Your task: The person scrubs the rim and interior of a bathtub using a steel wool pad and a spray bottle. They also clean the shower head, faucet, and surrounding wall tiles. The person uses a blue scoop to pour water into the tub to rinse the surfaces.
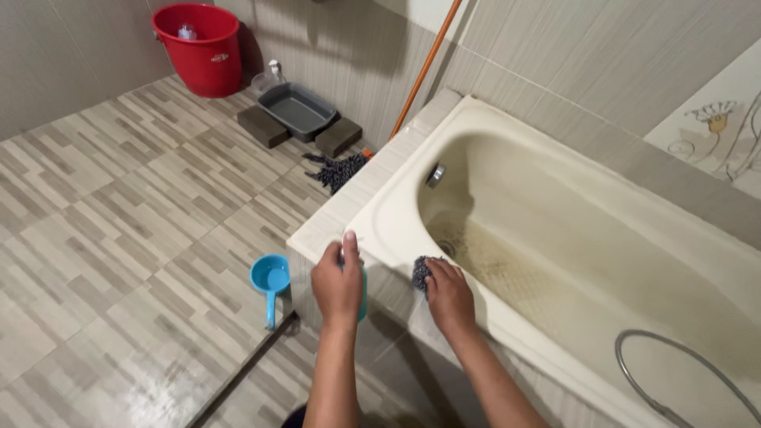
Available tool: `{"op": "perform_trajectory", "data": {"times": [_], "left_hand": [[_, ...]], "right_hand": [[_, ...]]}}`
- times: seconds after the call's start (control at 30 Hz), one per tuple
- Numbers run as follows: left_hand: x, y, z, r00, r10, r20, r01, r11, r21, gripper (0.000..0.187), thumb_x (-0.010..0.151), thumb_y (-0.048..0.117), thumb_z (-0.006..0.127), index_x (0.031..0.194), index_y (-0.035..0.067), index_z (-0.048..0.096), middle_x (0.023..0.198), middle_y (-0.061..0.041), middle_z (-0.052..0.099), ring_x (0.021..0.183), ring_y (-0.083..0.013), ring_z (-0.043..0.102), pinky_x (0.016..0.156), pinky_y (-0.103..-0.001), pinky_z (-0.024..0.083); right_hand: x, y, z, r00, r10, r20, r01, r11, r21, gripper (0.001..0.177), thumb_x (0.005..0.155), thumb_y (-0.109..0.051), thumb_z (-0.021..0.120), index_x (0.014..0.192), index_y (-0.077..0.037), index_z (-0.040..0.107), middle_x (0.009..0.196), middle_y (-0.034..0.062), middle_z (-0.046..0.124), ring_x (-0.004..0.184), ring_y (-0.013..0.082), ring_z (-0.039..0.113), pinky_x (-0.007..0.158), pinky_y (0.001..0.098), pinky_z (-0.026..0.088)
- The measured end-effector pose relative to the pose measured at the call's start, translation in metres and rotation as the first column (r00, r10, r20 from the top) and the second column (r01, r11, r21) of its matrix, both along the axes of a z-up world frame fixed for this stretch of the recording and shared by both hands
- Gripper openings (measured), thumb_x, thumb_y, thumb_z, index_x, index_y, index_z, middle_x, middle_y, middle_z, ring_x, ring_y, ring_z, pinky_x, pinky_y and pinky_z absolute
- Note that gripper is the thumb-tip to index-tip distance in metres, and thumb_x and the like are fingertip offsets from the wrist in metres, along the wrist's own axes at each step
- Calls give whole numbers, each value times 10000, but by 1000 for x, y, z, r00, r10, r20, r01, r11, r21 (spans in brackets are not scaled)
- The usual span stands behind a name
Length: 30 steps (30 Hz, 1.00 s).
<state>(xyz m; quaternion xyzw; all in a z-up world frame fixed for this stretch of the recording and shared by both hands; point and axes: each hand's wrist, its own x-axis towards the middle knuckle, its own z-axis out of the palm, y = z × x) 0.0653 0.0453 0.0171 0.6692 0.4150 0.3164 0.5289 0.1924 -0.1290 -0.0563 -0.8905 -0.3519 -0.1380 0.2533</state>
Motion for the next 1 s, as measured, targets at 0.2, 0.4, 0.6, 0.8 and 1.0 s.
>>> {"op": "perform_trajectory", "data": {"times": [0.2, 0.4, 0.6, 0.8, 1.0], "left_hand": [[28, 17, -9, 993, 22, -119, -15, 998, 57, 465, 954, 478, 521, 872, 62, 712, 718, -154, 723, 702, -377, 688, 667, -498, 515], [9, 18, 6, 997, -26, -74, 27, 1000, 8, 520, 993, 505, 502, 868, 52, 726, 682, -151, 718, 673, -336, 704, 665, -456, 523], [-17, 38, 8, 997, 3, 76, -1, 999, -33, 521, 992, 484, 530, 895, 21, 748, 691, -120, 743, 666, -246, 730, 666, -370, 543], [-22, 43, 5, 992, 19, 124, -16, 1000, -25, 522, 1004, 466, 526, 907, 7, 756, 691, -106, 742, 670, -200, 729, 665, -338, 541], [-27, 43, -6, 986, 24, 164, -16, 998, -53, 525, 1016, 461, 522, 894, 5, 750, 699, -111, 743, 690, -195, 724, 687, -324, 532]], "right_hand": [[6, 33, -4, 996, -45, -78, 47, 999, 25, 332, 925, -109, 646, 1252, -85, 695, 1286, 94, 680, 1235, 288, 607, 1046, 401, 487], [2, 40, -10, 997, -80, -2, 80, 996, 48, 356, 935, -118, 643, 1286, -70, 670, 1318, 94, 673, 1239, 308, 594, 1049, 409, 483], [67, 99, -18, 998, 43, -36, -40, 996, 74, 379, 918, -102, 671, 1293, -48, 659, 1347, 122, 650, 1248, 331, 584, 1062, 417, 465], [76, 154, -7, 966, 209, -150, -203, 977, 59, 396, 876, -96, 679, 1272, -98, 685, 1332, 89, 666, 1236, 308, 591, 1077, 394, 458], [16, 67, -4, 976, 197, -96, -200, 980, -20, 360, 949, -106, 624, 1308, -83, 653, 1350, 86, 651, 1259, 315, 581, 1072, 416, 459]]}}
